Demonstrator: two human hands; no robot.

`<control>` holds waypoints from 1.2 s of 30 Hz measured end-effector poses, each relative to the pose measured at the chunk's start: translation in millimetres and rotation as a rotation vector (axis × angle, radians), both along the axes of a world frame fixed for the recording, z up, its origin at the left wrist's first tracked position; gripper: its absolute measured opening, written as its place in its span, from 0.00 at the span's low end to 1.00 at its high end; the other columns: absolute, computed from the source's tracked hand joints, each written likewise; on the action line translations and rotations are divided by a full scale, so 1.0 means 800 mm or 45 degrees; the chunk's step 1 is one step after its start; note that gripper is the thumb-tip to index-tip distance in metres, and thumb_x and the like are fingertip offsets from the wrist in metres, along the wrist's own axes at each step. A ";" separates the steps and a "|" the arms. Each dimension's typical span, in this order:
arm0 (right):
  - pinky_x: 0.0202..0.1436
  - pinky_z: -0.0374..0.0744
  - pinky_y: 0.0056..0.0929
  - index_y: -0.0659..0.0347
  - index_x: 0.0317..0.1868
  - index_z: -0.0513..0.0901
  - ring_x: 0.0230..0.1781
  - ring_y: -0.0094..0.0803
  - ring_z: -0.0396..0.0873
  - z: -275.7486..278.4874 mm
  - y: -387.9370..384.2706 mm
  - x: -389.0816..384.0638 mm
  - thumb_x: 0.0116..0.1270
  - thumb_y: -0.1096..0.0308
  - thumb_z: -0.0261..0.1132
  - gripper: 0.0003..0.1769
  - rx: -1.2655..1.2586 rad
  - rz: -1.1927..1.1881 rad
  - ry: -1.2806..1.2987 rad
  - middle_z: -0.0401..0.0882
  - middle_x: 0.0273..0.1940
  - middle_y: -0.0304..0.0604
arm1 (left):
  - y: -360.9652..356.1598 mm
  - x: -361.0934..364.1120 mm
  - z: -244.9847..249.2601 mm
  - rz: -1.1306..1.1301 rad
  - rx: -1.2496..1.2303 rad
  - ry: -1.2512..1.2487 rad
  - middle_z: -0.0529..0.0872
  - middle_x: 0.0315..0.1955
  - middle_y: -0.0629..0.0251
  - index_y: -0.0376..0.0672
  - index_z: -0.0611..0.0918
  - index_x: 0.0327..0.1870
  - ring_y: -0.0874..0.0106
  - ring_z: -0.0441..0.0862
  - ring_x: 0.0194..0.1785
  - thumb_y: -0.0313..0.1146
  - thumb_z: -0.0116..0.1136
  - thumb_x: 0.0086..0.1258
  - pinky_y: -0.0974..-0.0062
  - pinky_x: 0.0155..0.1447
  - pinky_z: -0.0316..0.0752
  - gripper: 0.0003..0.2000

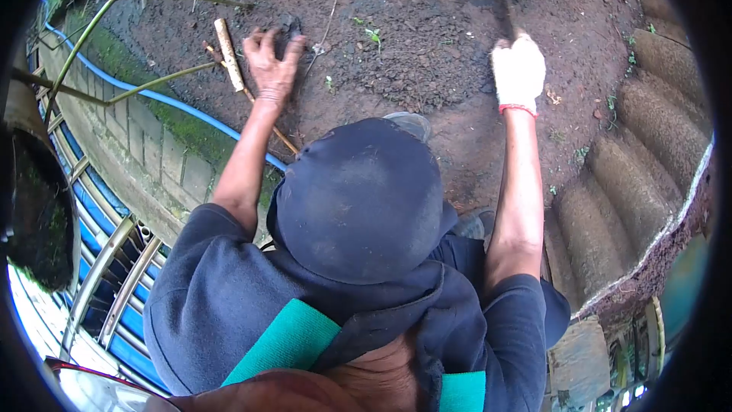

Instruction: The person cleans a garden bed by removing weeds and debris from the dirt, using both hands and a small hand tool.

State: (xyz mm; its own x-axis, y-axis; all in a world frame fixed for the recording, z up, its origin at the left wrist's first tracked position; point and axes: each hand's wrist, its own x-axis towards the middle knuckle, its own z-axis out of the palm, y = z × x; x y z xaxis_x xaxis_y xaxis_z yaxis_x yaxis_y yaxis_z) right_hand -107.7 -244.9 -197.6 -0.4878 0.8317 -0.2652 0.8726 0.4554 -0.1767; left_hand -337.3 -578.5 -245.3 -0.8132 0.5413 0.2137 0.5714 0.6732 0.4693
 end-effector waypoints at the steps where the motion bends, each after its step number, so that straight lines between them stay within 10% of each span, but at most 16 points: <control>1: 0.56 0.80 0.47 0.62 0.52 0.84 0.49 0.53 0.84 0.002 -0.023 -0.014 0.65 0.62 0.59 0.19 -0.075 0.040 -0.004 0.85 0.46 0.58 | 0.001 0.009 -0.007 -0.004 -0.049 0.055 0.73 0.50 0.45 0.36 0.82 0.51 0.47 0.71 0.62 0.44 0.74 0.58 0.51 0.65 0.68 0.25; 7: 0.54 0.80 0.47 0.59 0.51 0.84 0.48 0.52 0.83 -0.001 -0.069 -0.016 0.64 0.62 0.60 0.18 -0.196 0.310 0.363 0.85 0.45 0.56 | 0.027 0.016 -0.024 -0.170 -0.139 0.316 0.79 0.41 0.52 0.35 0.82 0.40 0.51 0.78 0.52 0.29 0.64 0.62 0.54 0.59 0.70 0.09; 10: 0.53 0.80 0.46 0.59 0.50 0.85 0.49 0.53 0.83 0.013 -0.042 -0.002 0.66 0.60 0.61 0.18 -0.102 0.039 0.384 0.85 0.45 0.56 | 0.032 0.012 0.002 0.121 0.098 -0.079 0.76 0.42 0.48 0.33 0.82 0.41 0.50 0.78 0.49 0.26 0.62 0.62 0.56 0.54 0.75 0.09; 17: 0.54 0.80 0.45 0.65 0.61 0.75 0.52 0.52 0.82 -0.030 -0.010 0.069 0.67 0.60 0.64 0.26 0.209 -0.049 0.141 0.81 0.51 0.58 | 0.008 -0.002 -0.026 0.386 0.175 -0.267 0.77 0.41 0.52 0.36 0.86 0.43 0.58 0.80 0.41 0.29 0.61 0.70 0.62 0.48 0.77 0.07; 20: 0.54 0.80 0.45 0.64 0.64 0.71 0.53 0.51 0.80 -0.028 -0.022 0.066 0.68 0.60 0.63 0.28 0.256 0.037 0.057 0.78 0.52 0.57 | 0.057 0.021 -0.003 -0.089 0.091 -0.102 0.77 0.38 0.55 0.37 0.87 0.41 0.58 0.80 0.41 0.36 0.67 0.67 0.64 0.47 0.76 0.11; 27: 0.55 0.80 0.45 0.65 0.63 0.72 0.54 0.52 0.80 -0.034 -0.025 0.073 0.68 0.61 0.62 0.26 0.239 0.031 0.165 0.78 0.53 0.58 | 0.092 0.030 -0.002 -0.022 -0.314 -0.113 0.76 0.43 0.46 0.35 0.83 0.43 0.50 0.80 0.41 0.33 0.63 0.66 0.55 0.47 0.77 0.11; 30: 0.55 0.80 0.46 0.64 0.62 0.73 0.53 0.53 0.80 -0.024 -0.031 0.067 0.67 0.61 0.62 0.26 0.183 -0.069 0.175 0.78 0.53 0.59 | 0.076 0.023 0.010 -0.024 -0.004 0.017 0.76 0.39 0.48 0.34 0.84 0.42 0.55 0.81 0.38 0.30 0.63 0.65 0.57 0.46 0.78 0.09; 36: 0.48 0.82 0.47 0.60 0.56 0.76 0.45 0.53 0.83 -0.020 -0.036 0.062 0.66 0.63 0.62 0.20 0.150 0.008 0.212 0.80 0.47 0.55 | 0.106 0.045 0.098 -0.054 0.668 -0.752 0.72 0.38 0.58 0.26 0.81 0.44 0.70 0.86 0.24 0.19 0.50 0.72 0.77 0.23 0.81 0.08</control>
State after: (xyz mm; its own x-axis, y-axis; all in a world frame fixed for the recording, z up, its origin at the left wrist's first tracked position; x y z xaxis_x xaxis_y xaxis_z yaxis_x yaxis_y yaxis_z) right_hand -58.1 -273.6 -213.3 -0.5223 0.8488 -0.0817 0.8327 0.4870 -0.2634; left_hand -301.4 -493.8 -167.1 -0.8526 0.5225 -0.0112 0.1489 0.2634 0.9531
